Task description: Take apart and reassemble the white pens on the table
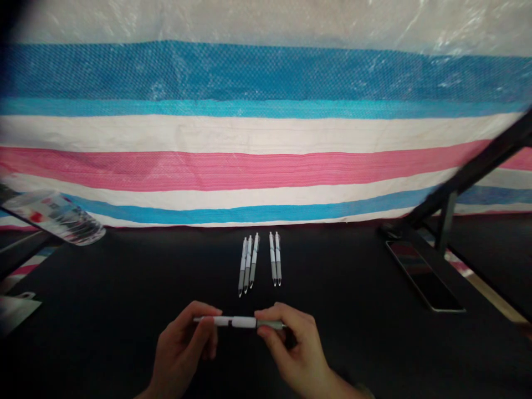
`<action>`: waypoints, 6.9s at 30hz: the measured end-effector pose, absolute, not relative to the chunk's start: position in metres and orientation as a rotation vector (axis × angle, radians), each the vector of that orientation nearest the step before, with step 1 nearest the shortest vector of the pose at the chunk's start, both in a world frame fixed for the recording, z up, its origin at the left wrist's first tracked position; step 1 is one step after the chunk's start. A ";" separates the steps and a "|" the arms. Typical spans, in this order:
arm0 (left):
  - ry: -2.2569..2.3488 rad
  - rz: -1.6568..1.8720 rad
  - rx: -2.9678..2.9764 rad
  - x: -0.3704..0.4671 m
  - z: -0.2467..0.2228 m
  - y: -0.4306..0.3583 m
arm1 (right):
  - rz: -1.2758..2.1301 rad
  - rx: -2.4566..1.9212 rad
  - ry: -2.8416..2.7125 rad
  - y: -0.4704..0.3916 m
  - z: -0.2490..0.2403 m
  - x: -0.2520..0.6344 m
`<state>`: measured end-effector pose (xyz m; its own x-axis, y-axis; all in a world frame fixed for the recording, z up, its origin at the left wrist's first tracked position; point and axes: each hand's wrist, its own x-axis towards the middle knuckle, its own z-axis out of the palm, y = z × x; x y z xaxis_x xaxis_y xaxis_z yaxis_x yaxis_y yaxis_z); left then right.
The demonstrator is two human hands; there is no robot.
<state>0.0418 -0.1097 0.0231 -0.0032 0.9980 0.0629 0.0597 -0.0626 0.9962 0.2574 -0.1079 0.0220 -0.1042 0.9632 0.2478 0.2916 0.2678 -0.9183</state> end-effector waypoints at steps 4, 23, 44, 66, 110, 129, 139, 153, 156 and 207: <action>1.261 1.300 1.272 0.040 0.020 -0.112 | 1.357 -1.250 -1.529 -0.103 0.028 0.258; 1.302 1.292 1.193 0.041 0.024 -0.107 | 1.314 -1.266 -1.337 -0.102 0.029 0.258; 1.331 1.285 1.141 0.042 0.026 -0.105 | 1.508 -1.150 -1.114 -0.102 0.027 0.257; 1.348 1.370 1.080 0.035 0.019 -0.101 | 1.281 -1.104 -0.595 -0.100 0.020 0.263; 1.189 1.215 0.952 0.043 0.022 -0.100 | 1.471 -1.217 -1.426 -0.102 0.020 0.253; 1.250 1.258 0.923 0.040 0.015 -0.100 | 1.398 -1.240 -1.455 -0.098 0.023 0.255; 1.244 1.276 0.886 0.040 0.014 -0.097 | 1.417 -1.257 -1.476 -0.097 0.023 0.254; 1.247 1.278 0.872 0.041 0.016 -0.097 | 1.370 -1.290 -1.570 -0.096 0.025 0.256; 1.240 1.251 0.908 0.041 0.015 -0.098 | 1.321 -1.336 -1.617 -0.096 0.022 0.258; 0.998 1.167 0.900 0.039 0.016 -0.072 | 1.339 -1.320 -2.012 -0.101 0.035 0.249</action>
<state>0.0389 -0.0715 0.0158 0.1008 0.9838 -0.1482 -0.2995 0.1720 0.9385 0.2486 -0.1011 0.0351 -0.4831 0.8584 -0.1724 0.4907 0.1023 -0.8653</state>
